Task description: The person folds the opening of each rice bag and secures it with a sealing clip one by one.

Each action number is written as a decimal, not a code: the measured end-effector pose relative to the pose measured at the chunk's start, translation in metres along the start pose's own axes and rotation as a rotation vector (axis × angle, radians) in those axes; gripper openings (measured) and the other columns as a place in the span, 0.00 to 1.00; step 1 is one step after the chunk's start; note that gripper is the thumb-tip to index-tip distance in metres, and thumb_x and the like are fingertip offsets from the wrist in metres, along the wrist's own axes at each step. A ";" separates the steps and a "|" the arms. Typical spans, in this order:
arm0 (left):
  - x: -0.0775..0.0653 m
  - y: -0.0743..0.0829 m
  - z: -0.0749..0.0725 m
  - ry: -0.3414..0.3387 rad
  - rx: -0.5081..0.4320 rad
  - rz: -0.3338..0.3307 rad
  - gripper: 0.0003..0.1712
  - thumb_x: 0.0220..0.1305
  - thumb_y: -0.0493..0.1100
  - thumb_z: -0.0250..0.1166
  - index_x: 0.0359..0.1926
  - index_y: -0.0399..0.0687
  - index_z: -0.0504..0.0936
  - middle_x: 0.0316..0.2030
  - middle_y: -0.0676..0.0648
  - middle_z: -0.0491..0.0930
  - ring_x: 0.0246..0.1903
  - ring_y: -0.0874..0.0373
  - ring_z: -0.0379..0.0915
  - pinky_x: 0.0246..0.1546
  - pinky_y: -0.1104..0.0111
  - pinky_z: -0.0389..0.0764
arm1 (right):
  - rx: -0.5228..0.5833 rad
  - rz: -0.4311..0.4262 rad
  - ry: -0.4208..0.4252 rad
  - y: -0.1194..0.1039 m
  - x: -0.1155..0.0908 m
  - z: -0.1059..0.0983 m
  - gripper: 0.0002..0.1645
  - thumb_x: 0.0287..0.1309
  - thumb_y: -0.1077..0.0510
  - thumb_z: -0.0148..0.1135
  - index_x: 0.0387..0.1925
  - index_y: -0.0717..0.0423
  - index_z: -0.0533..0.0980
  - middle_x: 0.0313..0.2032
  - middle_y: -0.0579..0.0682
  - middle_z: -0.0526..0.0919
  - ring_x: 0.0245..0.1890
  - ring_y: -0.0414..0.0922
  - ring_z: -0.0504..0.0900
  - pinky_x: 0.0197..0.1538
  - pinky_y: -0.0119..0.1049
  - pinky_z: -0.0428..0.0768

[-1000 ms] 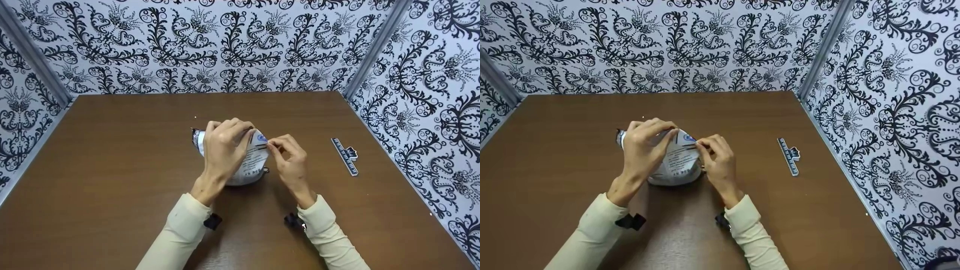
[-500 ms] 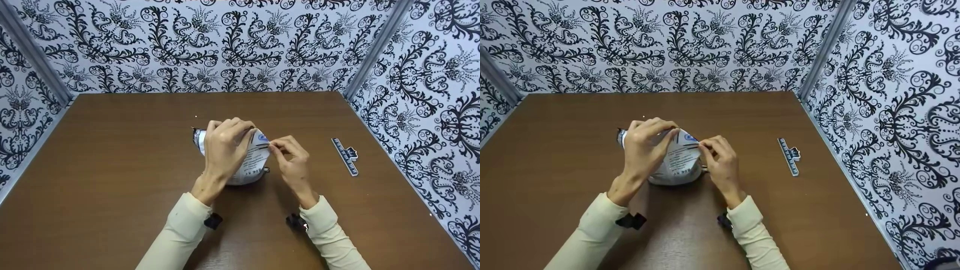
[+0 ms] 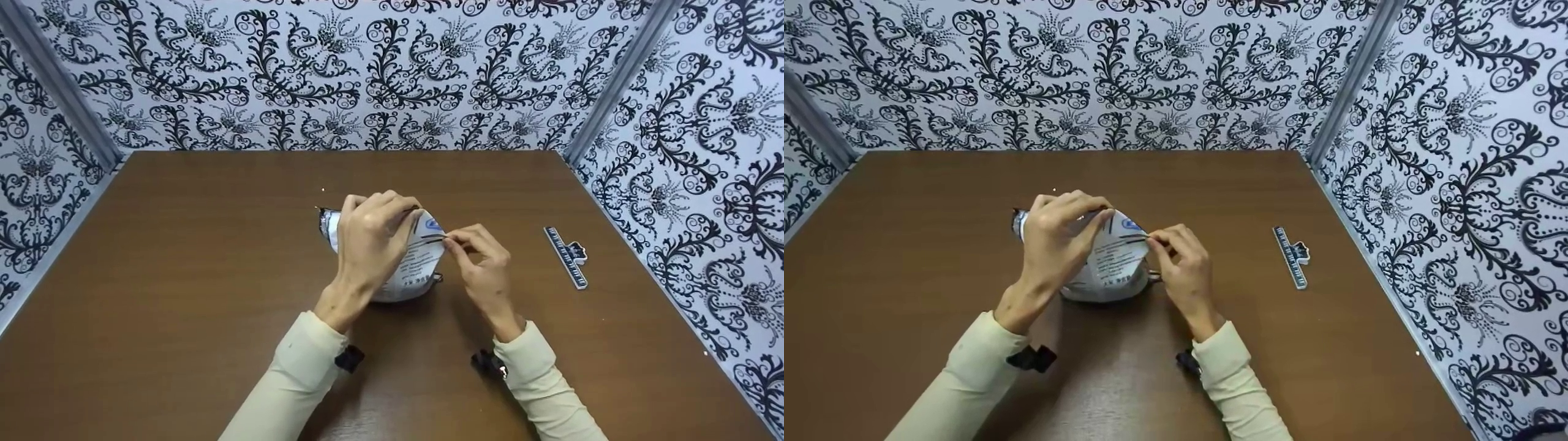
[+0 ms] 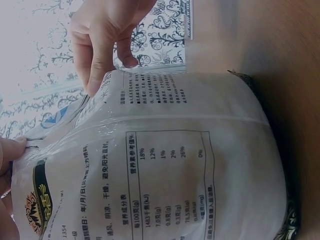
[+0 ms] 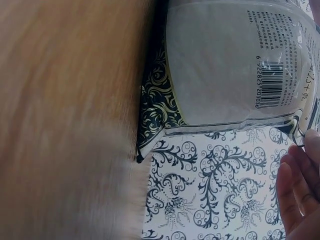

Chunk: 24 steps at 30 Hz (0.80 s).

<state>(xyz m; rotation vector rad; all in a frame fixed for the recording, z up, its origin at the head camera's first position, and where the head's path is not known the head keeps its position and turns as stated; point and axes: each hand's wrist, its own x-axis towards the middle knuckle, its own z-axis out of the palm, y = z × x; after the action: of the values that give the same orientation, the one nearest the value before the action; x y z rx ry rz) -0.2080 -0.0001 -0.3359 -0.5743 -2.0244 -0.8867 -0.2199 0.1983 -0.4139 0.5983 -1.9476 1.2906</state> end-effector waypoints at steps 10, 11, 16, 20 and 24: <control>-0.001 0.000 0.000 0.008 -0.014 0.011 0.05 0.67 0.45 0.71 0.39 0.52 0.92 0.33 0.55 0.90 0.33 0.60 0.84 0.43 0.63 0.70 | 0.004 0.011 0.007 0.004 -0.002 -0.002 0.03 0.59 0.67 0.73 0.35 0.59 0.88 0.32 0.54 0.87 0.34 0.35 0.84 0.42 0.24 0.83; 0.000 0.000 0.000 0.008 -0.016 0.010 0.05 0.68 0.45 0.71 0.39 0.52 0.92 0.33 0.55 0.90 0.33 0.60 0.84 0.43 0.63 0.70 | 0.006 0.010 0.009 0.004 -0.002 -0.001 0.04 0.58 0.67 0.73 0.35 0.59 0.88 0.32 0.54 0.87 0.34 0.35 0.84 0.42 0.24 0.83; 0.000 -0.001 0.000 0.004 -0.026 0.009 0.05 0.67 0.45 0.71 0.39 0.52 0.92 0.33 0.54 0.90 0.33 0.60 0.84 0.43 0.63 0.70 | 0.015 -0.001 0.018 0.004 -0.003 -0.002 0.04 0.58 0.68 0.73 0.35 0.60 0.88 0.32 0.54 0.87 0.31 0.36 0.84 0.40 0.24 0.83; 0.000 -0.001 0.000 -0.002 -0.028 0.004 0.04 0.66 0.44 0.72 0.40 0.52 0.92 0.33 0.54 0.90 0.33 0.61 0.84 0.42 0.63 0.70 | 0.039 0.001 0.016 0.005 -0.003 -0.002 0.04 0.58 0.69 0.72 0.35 0.61 0.88 0.31 0.55 0.87 0.29 0.41 0.85 0.38 0.24 0.83; 0.001 -0.001 -0.003 -0.027 -0.026 -0.005 0.04 0.66 0.44 0.72 0.40 0.52 0.91 0.34 0.55 0.90 0.35 0.60 0.84 0.43 0.63 0.70 | 0.049 0.002 0.009 0.004 -0.003 -0.002 0.04 0.59 0.70 0.72 0.36 0.61 0.87 0.31 0.55 0.87 0.29 0.45 0.85 0.38 0.24 0.84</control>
<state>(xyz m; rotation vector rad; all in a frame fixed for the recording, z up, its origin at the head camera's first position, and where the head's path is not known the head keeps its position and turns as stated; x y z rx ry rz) -0.2076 -0.0033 -0.3346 -0.5985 -2.0427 -0.9138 -0.2205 0.2014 -0.4187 0.6135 -1.9144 1.3435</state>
